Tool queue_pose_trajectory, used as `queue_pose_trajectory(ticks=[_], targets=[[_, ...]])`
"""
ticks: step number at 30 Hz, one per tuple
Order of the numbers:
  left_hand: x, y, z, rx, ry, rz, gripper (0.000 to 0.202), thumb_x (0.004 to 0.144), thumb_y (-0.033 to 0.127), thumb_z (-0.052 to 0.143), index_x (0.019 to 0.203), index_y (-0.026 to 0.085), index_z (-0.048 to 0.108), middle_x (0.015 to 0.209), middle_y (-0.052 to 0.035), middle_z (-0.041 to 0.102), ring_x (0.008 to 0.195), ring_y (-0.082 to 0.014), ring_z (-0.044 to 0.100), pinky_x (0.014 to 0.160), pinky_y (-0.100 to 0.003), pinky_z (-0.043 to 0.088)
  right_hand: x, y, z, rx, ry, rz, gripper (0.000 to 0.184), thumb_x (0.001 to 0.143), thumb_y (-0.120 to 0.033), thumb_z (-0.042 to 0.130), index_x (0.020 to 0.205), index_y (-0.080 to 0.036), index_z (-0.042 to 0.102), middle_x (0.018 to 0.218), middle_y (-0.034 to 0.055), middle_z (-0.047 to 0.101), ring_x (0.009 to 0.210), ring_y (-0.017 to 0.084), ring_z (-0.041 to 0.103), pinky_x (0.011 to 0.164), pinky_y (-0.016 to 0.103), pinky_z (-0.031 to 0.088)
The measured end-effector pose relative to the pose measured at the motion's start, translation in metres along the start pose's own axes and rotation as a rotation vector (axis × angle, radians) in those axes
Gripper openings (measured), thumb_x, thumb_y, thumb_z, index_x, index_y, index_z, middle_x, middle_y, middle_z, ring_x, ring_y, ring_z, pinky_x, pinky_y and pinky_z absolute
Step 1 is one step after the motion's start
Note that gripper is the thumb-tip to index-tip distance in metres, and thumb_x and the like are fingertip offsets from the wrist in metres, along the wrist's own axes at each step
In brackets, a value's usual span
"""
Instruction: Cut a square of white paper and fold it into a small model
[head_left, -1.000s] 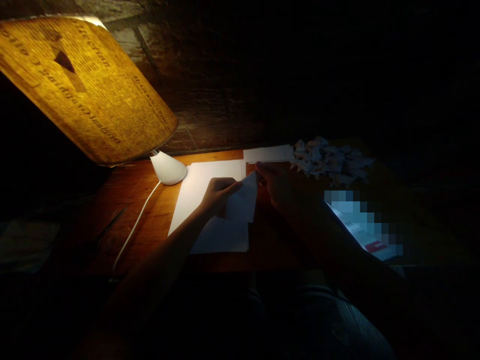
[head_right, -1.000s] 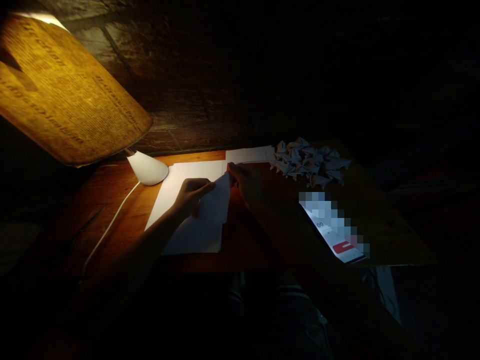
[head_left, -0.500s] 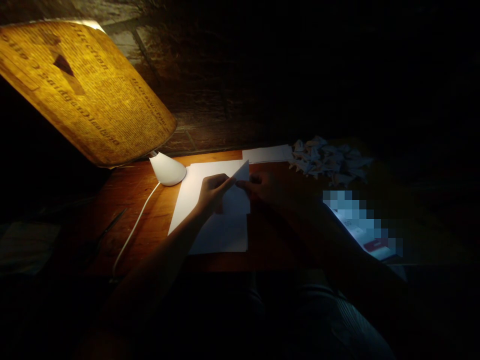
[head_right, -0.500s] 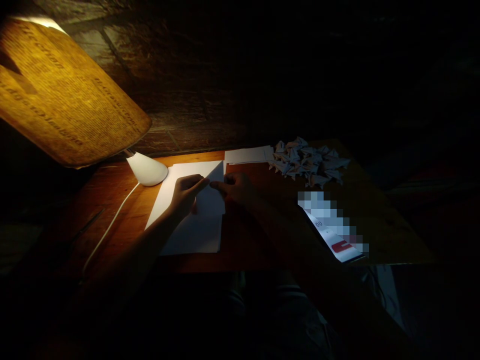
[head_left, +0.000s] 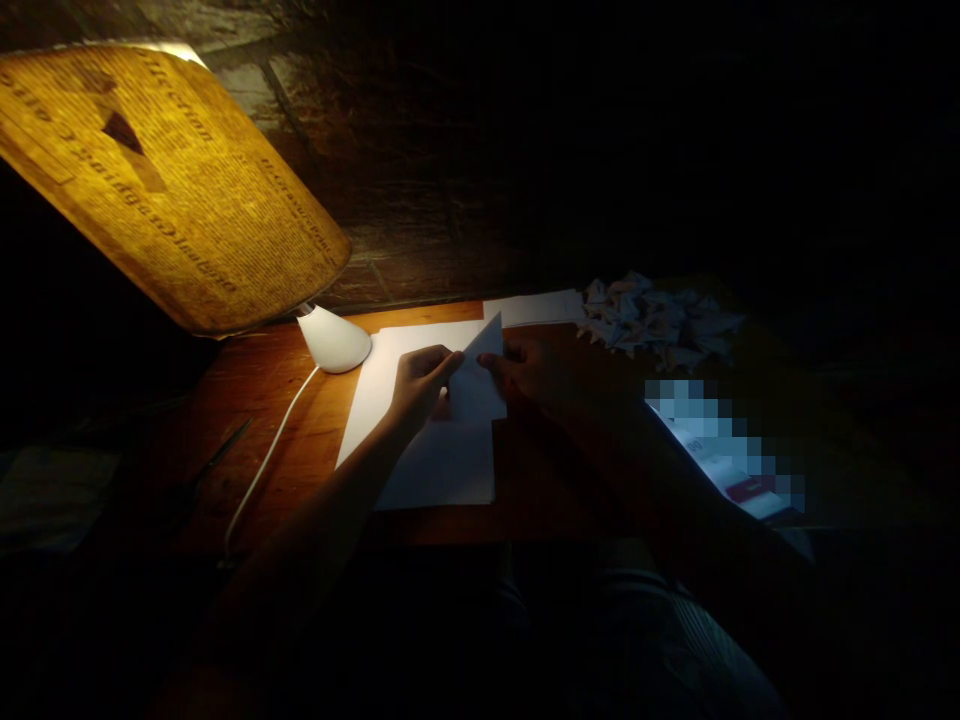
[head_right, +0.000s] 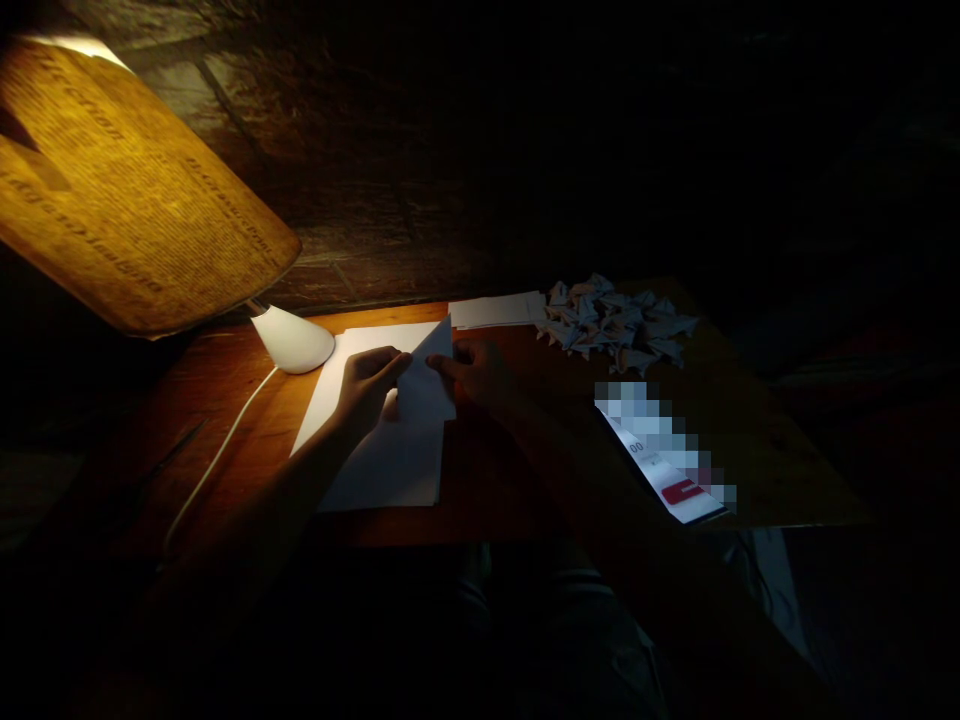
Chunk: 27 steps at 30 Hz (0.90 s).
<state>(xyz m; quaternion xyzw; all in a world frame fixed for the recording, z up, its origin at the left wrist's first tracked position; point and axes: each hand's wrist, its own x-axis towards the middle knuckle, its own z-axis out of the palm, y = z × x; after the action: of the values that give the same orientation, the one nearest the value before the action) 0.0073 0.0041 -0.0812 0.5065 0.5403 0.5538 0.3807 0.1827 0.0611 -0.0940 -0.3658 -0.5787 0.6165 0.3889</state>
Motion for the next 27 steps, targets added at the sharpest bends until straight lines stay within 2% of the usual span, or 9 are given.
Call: queue_pose_trajectory(ticks=[6, 10, 14, 20, 27], targets=[[-0.0009, 0.0027, 0.0008, 0.053, 0.034, 0.066, 0.051, 0.073, 0.054, 0.083, 0.054, 0.017, 0.055, 0.048, 0.0040, 0.045, 0.045, -0.0071, 0.041, 0.044, -0.020, 0.029, -0.0019, -0.0017, 0.0028, -0.015, 0.017, -0.002, 0.042, 0.072, -0.055, 0.085, 0.064, -0.022, 0.060, 0.066, 0.0007, 0.064, 0.062, 0.016, 0.056, 0.060, 0.031, 0.041], [-0.0001, -0.0007, 0.0002, 0.003, 0.038, -0.005, 0.051, 0.074, 0.056, 0.081, 0.056, 0.017, 0.054, 0.051, 0.0039, 0.047, 0.046, -0.0079, 0.045, 0.045, -0.020, 0.036, -0.0030, -0.0038, 0.0038, -0.053, 0.075, -0.009, 0.039, 0.076, -0.049, 0.083, 0.062, -0.022, 0.058, 0.066, 0.0010, 0.064, 0.065, 0.017, 0.058, 0.062, 0.032, 0.041], [0.0014, -0.0044, -0.0018, -0.108, 0.018, -0.073, 0.048, 0.077, 0.061, 0.072, 0.064, 0.017, 0.059, 0.059, 0.0013, 0.055, 0.051, -0.0102, 0.052, 0.046, -0.021, 0.043, -0.0011, -0.0024, 0.0010, -0.059, 0.087, -0.026, 0.040, 0.075, -0.054, 0.082, 0.067, -0.022, 0.062, 0.072, 0.0016, 0.065, 0.067, 0.017, 0.058, 0.063, 0.032, 0.041], [0.0009, -0.0011, -0.0008, -0.059, 0.000, -0.007, 0.037, 0.072, 0.041, 0.079, 0.059, 0.017, 0.054, 0.055, 0.0047, 0.047, 0.049, -0.0074, 0.046, 0.047, -0.019, 0.041, 0.0006, 0.0011, -0.0005, -0.046, 0.093, -0.056, 0.045, 0.072, -0.057, 0.084, 0.062, -0.022, 0.057, 0.067, 0.0001, 0.061, 0.063, 0.016, 0.054, 0.062, 0.032, 0.040], [0.0013, -0.0009, 0.0007, -0.145, 0.021, 0.032, 0.038, 0.071, 0.038, 0.079, 0.057, 0.018, 0.050, 0.053, 0.0060, 0.041, 0.046, -0.0063, 0.041, 0.043, -0.019, 0.034, -0.0033, -0.0080, 0.0031, 0.014, 0.051, -0.021, 0.046, 0.073, -0.061, 0.082, 0.063, -0.022, 0.059, 0.067, 0.0014, 0.064, 0.065, 0.016, 0.058, 0.063, 0.031, 0.045]])
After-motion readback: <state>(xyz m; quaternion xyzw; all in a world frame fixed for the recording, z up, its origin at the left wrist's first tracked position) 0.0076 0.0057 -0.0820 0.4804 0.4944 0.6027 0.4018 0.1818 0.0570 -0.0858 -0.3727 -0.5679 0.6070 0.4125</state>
